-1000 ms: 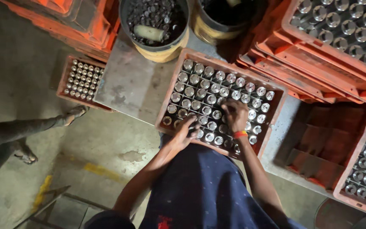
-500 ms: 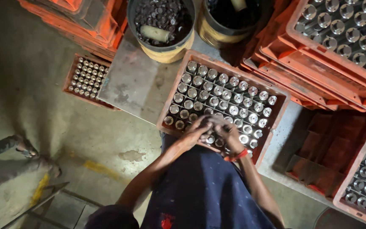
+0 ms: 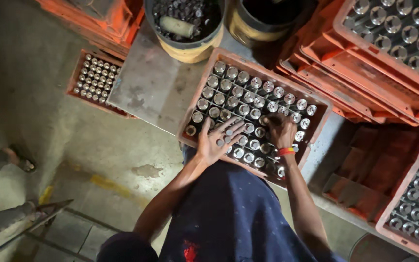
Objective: The person repeatedly picks up small metal caps from a bucket and places them into a red crate, filling the crate's compartments. The person also uses a cylindrical tool to press down on the caps in the crate.
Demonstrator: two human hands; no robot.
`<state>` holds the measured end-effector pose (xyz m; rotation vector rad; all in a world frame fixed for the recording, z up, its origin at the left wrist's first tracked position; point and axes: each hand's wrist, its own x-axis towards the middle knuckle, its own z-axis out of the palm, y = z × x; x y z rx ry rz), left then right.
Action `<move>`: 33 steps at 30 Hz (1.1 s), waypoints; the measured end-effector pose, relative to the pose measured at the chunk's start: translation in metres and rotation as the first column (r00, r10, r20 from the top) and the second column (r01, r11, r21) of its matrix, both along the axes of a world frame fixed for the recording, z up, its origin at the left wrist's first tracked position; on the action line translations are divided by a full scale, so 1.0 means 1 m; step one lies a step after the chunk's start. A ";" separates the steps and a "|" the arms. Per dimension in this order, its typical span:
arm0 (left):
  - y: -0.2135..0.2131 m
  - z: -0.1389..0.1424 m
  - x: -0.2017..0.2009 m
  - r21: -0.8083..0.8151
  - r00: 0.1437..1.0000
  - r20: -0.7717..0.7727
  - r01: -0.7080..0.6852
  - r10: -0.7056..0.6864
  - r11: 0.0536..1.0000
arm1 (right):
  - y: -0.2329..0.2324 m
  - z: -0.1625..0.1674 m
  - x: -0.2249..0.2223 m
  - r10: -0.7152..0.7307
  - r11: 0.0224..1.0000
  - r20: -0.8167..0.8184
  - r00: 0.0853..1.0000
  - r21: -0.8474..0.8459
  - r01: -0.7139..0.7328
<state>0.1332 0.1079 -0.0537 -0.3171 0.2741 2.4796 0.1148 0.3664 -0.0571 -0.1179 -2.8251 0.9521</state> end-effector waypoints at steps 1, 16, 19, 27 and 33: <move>0.001 0.003 -0.001 0.010 1.000 -0.020 -0.011 0.011 1.000 | 0.000 0.002 -0.003 0.026 1.000 0.032 0.999 0.004 -0.026; 0.024 -0.042 0.016 -0.079 0.973 0.086 0.222 -0.216 0.972 | -0.031 0.013 0.049 0.294 0.943 -0.038 0.955 -0.149 -0.297; 0.026 -0.035 0.017 0.117 0.954 0.166 0.231 -0.248 0.966 | -0.021 0.012 0.057 0.077 0.924 0.010 0.997 -0.376 -0.068; 0.018 -0.003 0.005 0.001 0.986 0.028 0.164 -0.164 0.986 | 0.026 0.005 0.040 -0.207 0.867 0.105 0.973 -0.441 0.232; 0.018 0.000 0.000 0.023 0.991 0.051 0.122 -0.123 0.992 | 0.046 -0.002 0.011 0.083 0.989 -0.093 0.992 0.130 -0.070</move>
